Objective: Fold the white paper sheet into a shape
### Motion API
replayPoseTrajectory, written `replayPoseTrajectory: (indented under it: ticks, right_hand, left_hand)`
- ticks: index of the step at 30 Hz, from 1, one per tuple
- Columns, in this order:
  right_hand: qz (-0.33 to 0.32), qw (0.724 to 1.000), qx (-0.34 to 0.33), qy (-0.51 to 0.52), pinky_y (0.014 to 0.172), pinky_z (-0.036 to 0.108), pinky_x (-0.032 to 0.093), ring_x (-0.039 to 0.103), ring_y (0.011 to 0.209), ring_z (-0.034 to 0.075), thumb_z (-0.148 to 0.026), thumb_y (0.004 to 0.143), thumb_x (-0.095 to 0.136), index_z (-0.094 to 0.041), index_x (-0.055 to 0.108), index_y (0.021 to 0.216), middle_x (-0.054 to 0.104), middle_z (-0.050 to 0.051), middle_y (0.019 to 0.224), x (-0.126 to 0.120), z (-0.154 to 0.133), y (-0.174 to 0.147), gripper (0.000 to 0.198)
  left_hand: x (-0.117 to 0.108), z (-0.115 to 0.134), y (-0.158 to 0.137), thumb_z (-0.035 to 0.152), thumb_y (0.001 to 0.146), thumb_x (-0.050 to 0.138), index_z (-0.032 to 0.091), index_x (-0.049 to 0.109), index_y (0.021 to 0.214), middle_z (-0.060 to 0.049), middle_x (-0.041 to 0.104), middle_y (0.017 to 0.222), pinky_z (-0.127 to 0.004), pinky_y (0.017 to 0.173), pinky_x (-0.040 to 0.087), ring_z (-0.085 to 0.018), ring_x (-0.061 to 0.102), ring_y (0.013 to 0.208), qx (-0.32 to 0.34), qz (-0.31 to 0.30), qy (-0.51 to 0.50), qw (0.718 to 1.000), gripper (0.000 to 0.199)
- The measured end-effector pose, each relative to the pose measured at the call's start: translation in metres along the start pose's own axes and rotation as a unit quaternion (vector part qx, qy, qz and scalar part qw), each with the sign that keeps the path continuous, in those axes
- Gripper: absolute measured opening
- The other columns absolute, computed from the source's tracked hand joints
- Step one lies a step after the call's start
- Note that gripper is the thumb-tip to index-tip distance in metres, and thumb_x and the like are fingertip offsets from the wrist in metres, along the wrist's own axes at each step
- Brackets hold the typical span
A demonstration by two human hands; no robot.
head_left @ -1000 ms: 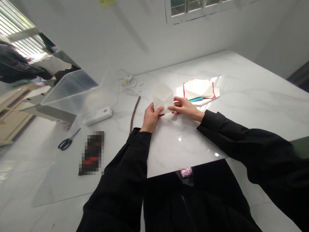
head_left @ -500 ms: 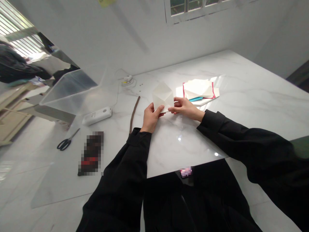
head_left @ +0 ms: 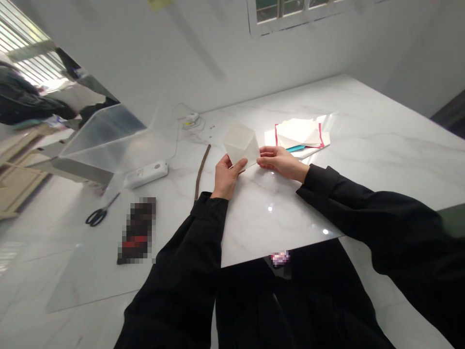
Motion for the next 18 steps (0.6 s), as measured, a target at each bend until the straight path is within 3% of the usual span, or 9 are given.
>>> replayPoseTrajectory:
  ticks: [7, 18]
  right_hand:
    - [0.016, 1.0, 0.01, 0.006, 0.083, 0.031, 0.059, 0.069, 0.084, 0.015, -0.019, 0.068, 0.085, -0.018, 0.072, 0.098, 0.077, 0.005, 0.099, 0.0012, -0.0033, -0.0011, 0.033]
    - [0.005, 1.0, -0.023, -0.011, 0.086, 0.032, 0.059, 0.069, 0.085, 0.015, -0.023, 0.067, 0.087, -0.019, 0.073, 0.1, 0.076, 0.003, 0.102, -0.0003, -0.0038, -0.0008, 0.036]
  left_hand:
    - [0.0017, -0.0001, 0.002, 0.039, 0.064, 0.093, 0.017, 0.072, 0.111, -0.012, 0.076, 0.119, -0.041, 0.1, 0.054, -0.026, 0.071, 0.111, 0.029, -0.017, -0.001, 0.999, 0.056]
    - [0.0008, -0.0003, 0.0026, 0.034, 0.064, 0.093, 0.016, 0.074, 0.105, -0.01, 0.079, 0.111, -0.041, 0.1, 0.054, -0.026, 0.073, 0.105, 0.035, -0.012, 0.004, 0.999, 0.049]
Point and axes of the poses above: each hand's wrist, its own y-axis towards the middle knuckle, its own x-axis out of the palm, z = x × y, the point moved 6 cm from there along y, towards the middle knuckle
